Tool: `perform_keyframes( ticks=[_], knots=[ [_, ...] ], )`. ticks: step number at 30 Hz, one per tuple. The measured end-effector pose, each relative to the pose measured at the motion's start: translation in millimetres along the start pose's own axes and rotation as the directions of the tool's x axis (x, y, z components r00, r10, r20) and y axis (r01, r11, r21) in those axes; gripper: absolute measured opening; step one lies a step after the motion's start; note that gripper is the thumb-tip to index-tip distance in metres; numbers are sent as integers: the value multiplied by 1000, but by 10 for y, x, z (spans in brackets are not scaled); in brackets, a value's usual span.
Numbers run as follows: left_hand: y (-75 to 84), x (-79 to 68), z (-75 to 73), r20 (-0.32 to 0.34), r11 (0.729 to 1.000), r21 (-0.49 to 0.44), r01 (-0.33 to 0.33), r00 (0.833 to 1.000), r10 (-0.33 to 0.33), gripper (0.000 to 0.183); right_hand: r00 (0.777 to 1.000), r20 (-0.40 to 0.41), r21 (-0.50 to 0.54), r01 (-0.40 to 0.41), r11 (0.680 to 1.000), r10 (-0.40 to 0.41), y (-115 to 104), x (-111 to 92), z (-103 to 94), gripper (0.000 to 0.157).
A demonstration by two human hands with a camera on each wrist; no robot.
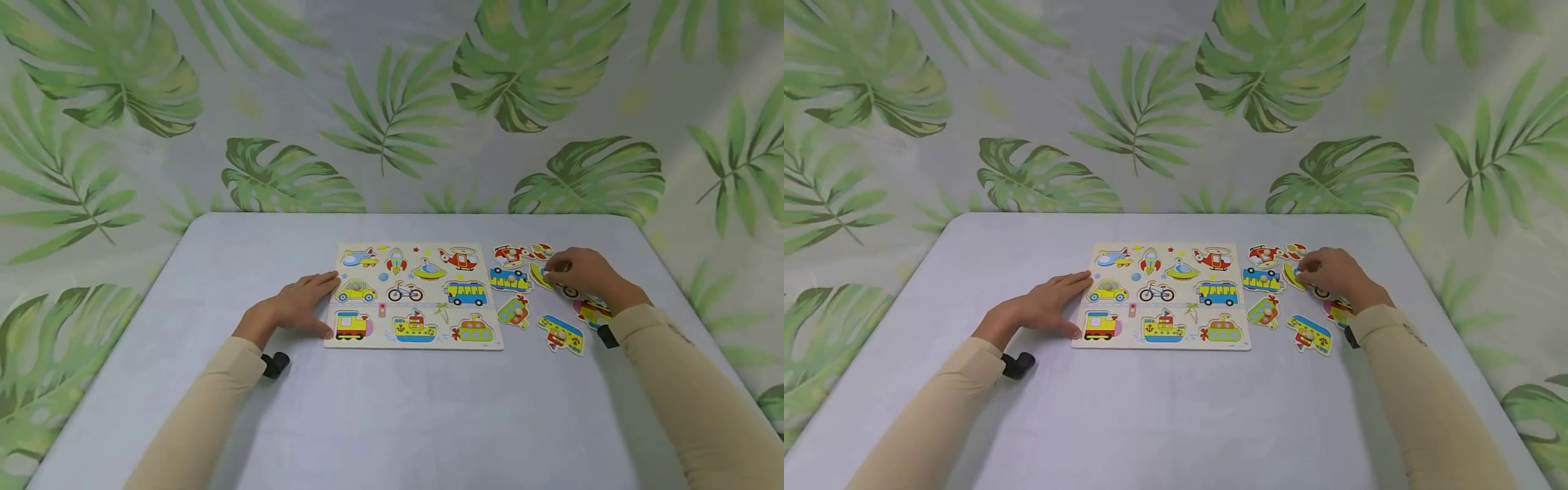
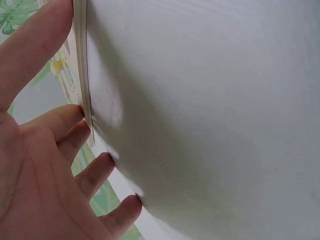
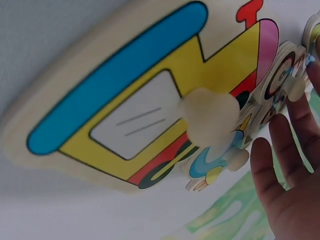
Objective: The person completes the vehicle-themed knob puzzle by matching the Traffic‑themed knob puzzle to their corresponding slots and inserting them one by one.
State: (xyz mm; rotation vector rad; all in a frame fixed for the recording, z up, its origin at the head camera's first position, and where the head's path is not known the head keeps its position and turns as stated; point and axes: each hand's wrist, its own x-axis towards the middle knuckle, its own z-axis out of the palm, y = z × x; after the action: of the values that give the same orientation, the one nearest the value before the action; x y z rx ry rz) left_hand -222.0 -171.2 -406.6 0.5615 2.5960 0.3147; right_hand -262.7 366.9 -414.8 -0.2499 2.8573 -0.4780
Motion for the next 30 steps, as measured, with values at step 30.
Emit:
perform_keyframes(
  ticks=[30],
  knots=[
    [3, 13, 47, -6, 1000, 17, 14, 1000, -13, 103, 995, -102, 27, 13, 1000, -11, -119, -37, -62, 28]
  ],
)
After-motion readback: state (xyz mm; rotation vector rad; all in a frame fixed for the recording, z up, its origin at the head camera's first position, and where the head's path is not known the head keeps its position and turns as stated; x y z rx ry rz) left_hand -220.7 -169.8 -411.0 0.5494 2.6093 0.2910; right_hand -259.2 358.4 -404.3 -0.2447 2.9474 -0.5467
